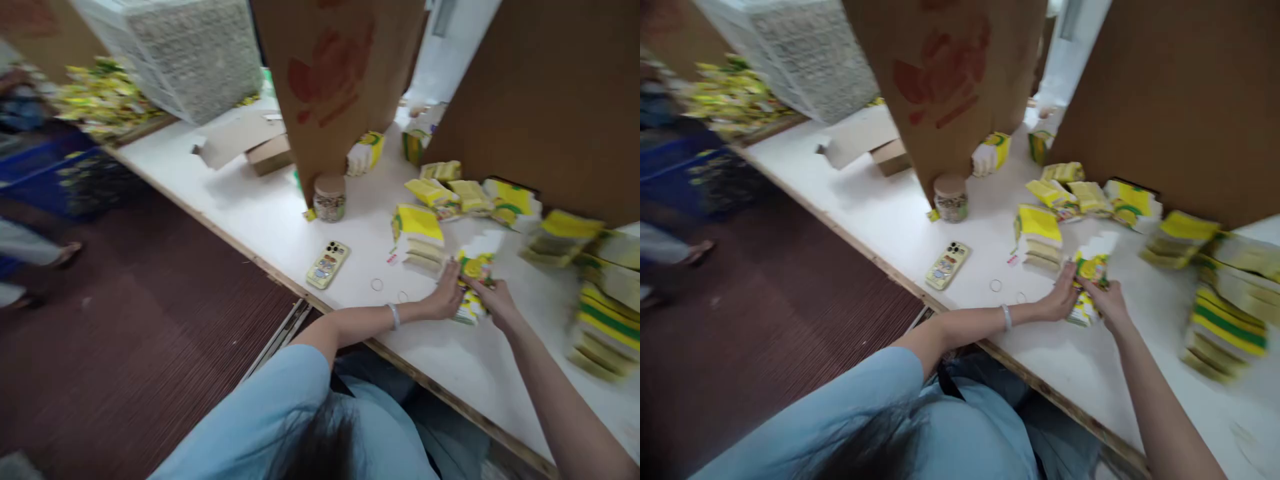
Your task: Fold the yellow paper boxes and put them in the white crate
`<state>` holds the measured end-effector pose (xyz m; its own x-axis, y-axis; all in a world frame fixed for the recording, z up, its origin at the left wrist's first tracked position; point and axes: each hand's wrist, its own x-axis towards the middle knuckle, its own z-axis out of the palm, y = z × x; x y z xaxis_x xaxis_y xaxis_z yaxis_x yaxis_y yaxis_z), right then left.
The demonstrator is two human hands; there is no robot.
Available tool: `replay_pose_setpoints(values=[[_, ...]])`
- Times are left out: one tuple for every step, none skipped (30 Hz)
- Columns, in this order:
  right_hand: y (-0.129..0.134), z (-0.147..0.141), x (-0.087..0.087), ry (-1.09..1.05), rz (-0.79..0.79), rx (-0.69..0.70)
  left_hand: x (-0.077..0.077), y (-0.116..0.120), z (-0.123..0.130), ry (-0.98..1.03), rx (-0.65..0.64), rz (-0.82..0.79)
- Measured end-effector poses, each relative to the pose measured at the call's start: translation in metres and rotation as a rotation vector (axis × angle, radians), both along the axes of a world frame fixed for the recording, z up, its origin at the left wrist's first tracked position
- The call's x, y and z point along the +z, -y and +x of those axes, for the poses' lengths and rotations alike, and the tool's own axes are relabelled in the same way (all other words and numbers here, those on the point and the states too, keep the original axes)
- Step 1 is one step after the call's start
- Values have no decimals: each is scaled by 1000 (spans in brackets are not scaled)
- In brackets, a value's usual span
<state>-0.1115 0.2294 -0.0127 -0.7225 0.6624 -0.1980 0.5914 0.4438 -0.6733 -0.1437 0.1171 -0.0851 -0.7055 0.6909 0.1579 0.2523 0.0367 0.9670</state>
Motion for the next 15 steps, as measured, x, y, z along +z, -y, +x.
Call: replay_pose_setpoints(values=[[-3, 7, 3, 22, 8, -21, -1, 5, 8, 8, 14, 20], [-7, 17, 9, 55, 47, -20, -1, 12, 15, -4, -5, 37], [-12, 29, 16, 107, 136, 7, 0, 21, 21, -29, -53, 40], [-17, 42, 25, 165, 246, 46, 1, 31, 24, -33, -85, 56], [-20, 56, 34, 228, 365, 101, 2, 40, 24, -35, -97, 67], [-23, 70, 42, 291, 475, 166, 3, 48, 21, -68, -74, 47], [-24, 83, 49, 348, 553, 241, 4, 53, 17, -98, -56, 24], [-24, 95, 54, 392, 591, 311, 5, 55, 10, -116, -65, 1], [-24, 104, 56, 427, 598, 379, 5, 54, 4, -123, -107, -29], [-23, 112, 55, 453, 590, 436, 5, 49, -1, -121, -149, -58], [-23, 119, 52, 470, 579, 472, 4, 42, -5, -115, -192, -80], [-23, 124, 47, 478, 574, 483, 3, 33, -6, -107, -229, -93], [-23, 129, 42, 474, 580, 468, 2, 25, -5, -99, -256, -97], [-24, 135, 37, 463, 597, 432, 2, 18, -1, -94, -275, -92], [-25, 140, 32, 450, 617, 392, 1, 12, 5, -91, -287, -84]])
